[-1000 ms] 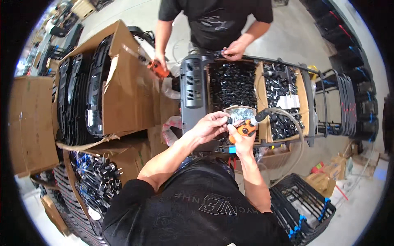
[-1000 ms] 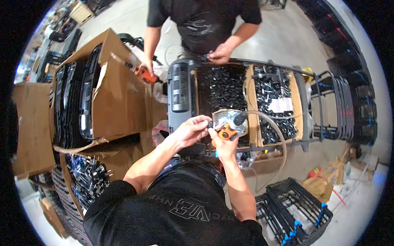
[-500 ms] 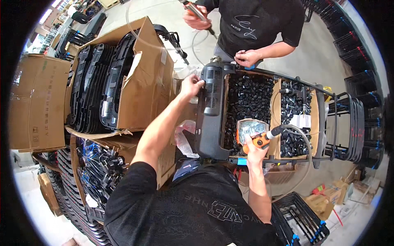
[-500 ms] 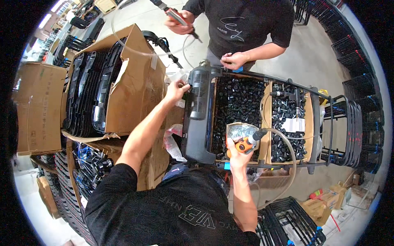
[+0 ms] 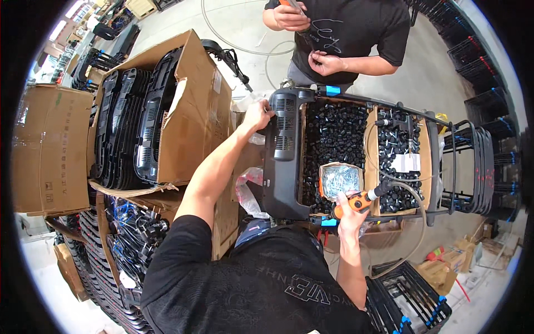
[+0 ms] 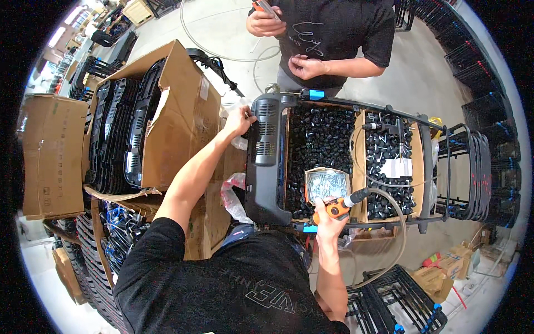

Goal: Assembling and wiring automotive grille components using pneumatic tools and hand cutters on a production floor.

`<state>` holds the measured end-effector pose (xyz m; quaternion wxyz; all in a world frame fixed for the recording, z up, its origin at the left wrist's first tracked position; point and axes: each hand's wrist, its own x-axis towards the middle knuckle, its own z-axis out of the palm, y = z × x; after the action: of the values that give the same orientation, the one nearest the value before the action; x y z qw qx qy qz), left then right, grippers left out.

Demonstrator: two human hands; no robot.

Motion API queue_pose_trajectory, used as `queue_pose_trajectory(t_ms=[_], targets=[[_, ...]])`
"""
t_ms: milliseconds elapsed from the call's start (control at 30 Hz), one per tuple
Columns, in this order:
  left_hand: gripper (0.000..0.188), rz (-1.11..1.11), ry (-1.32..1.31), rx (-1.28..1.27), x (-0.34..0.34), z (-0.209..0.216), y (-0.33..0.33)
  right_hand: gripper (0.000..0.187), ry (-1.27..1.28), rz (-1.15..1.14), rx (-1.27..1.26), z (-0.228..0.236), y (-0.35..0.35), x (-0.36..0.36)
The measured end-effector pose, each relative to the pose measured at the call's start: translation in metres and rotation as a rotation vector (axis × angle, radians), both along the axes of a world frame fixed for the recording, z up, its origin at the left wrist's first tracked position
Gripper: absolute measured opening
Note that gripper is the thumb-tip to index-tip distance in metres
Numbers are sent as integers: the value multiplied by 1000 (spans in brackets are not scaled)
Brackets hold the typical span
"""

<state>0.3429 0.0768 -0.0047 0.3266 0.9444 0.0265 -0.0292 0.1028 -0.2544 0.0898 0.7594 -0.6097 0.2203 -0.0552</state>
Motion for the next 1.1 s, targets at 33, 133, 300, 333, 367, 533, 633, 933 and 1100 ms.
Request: queue_pose_trajectory(t_ms=[33,133,300,333,367,533,633,933,1100], targets=[[30,-22,-54,-3,-4,0,-1,30,-14,-9,-2,3,1,0],[29,-48,-81,-2,-16,5,-2,24,-45,-25,-4,9,5,1],[31,-73,-9,129,-46,18,-7,26,-34,-6,28,8,5,-2],[32,-78,-4,189,-52,21,-7,30,-34,14,22,7,5,-3],[32,-77,-3,190,-58,21,-9,34,-32,34,16,7,5,-4],[33,118,148,-652,-95,23,-41,31,-51,91,-41,6,14,-13],[29,87,533,-1334,-144,82,-94,25,-70,155,-73,5,18,-20],[29,-202,669,-1438,-211,105,-123,14,-84,330,-66,34,17,-32],[29,-178,551,-1339,-226,107,-131,13,-38,390,-32,33,9,-44]])
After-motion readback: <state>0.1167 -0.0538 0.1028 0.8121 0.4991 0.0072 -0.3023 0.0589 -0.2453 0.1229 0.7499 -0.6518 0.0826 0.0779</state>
